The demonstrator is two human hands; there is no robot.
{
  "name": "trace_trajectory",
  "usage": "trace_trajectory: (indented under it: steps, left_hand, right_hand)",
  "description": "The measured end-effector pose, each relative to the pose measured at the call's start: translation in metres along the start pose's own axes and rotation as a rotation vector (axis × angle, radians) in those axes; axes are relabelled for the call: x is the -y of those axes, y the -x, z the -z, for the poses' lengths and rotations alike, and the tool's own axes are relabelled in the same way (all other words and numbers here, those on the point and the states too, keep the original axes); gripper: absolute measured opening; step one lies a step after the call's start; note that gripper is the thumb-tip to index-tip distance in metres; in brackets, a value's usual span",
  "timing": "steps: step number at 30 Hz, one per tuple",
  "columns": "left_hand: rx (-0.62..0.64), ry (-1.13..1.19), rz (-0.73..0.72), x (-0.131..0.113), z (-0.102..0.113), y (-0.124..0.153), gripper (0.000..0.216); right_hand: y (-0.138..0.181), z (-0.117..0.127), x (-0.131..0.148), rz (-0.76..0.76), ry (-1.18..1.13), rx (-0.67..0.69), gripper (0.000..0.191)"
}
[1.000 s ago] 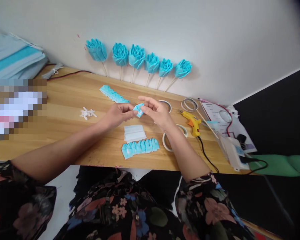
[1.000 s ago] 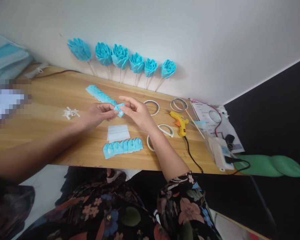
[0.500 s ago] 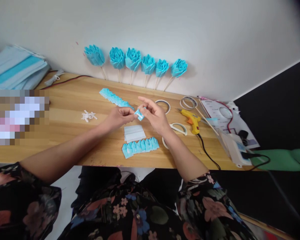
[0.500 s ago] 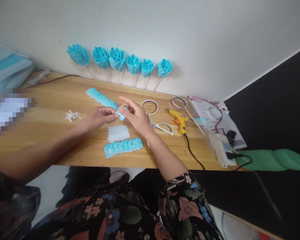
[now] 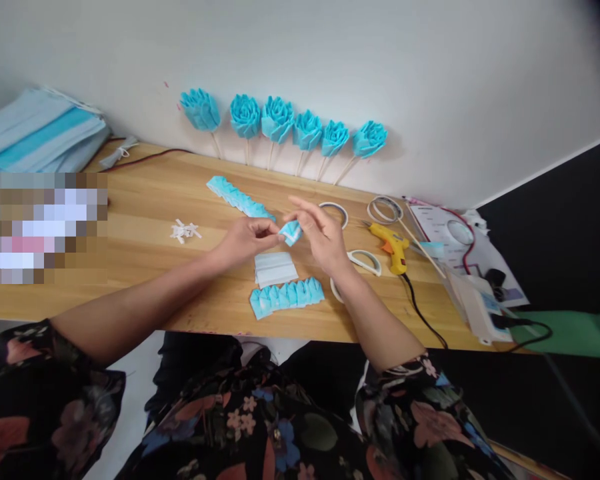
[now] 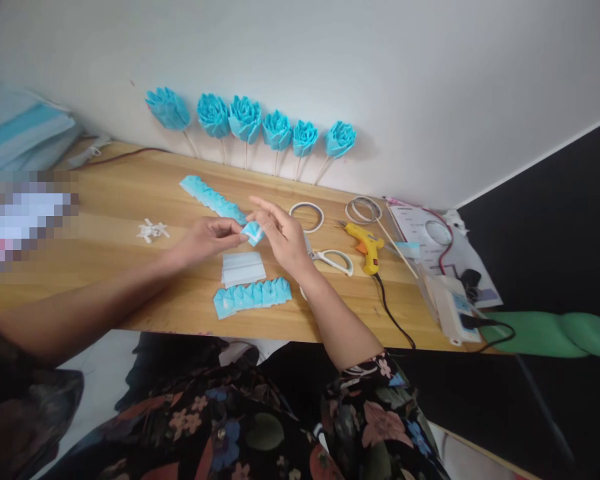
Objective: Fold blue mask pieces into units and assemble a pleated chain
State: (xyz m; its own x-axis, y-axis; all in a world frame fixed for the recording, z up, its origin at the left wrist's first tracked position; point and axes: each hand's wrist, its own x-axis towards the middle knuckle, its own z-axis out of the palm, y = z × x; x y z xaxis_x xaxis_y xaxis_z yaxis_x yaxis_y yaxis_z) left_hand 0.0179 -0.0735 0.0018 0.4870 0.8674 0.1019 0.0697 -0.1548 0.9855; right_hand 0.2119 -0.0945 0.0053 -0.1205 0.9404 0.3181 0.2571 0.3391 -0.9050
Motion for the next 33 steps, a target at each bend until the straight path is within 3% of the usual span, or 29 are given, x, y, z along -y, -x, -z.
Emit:
trace_trajectory:
  steps: [4,7,15,22,27,33]
  left_hand:
    - [-0.131,0.041,0.0,-0.003,0.005,-0.002,0.024]
    - [-0.16,0.073,0.005,-0.003,0.006,-0.002,0.025]
    - [-0.103,0.103,0.008,-0.004,0.003,-0.002,0.027]
    - [-0.117,0.199,0.055,0.004,0.004,-0.005,0.029]
    - [-0.094,0.17,0.06,0.003,0.005,-0.006,0.03]
    - [-0.025,0.087,0.073,0.0,0.003,-0.003,0.035]
  right_hand:
    - [-0.003,0.001,-0.006,-0.084,-0.122,0.012,0.057]
    - [-0.004,-0.001,-0.008,-0.139,-0.119,0.081,0.048]
    - [-0.001,-0.005,-0.001,-0.107,0.052,0.047,0.03]
    - [-0.001,-0.007,0.004,-0.096,0.063,0.086,0.029]
    - [-0.002,-0.001,0.002,-0.136,-0.054,0.15,0.03]
    - [-0.001,-0.003,-0.003,-0.099,-0.014,0.078,0.032]
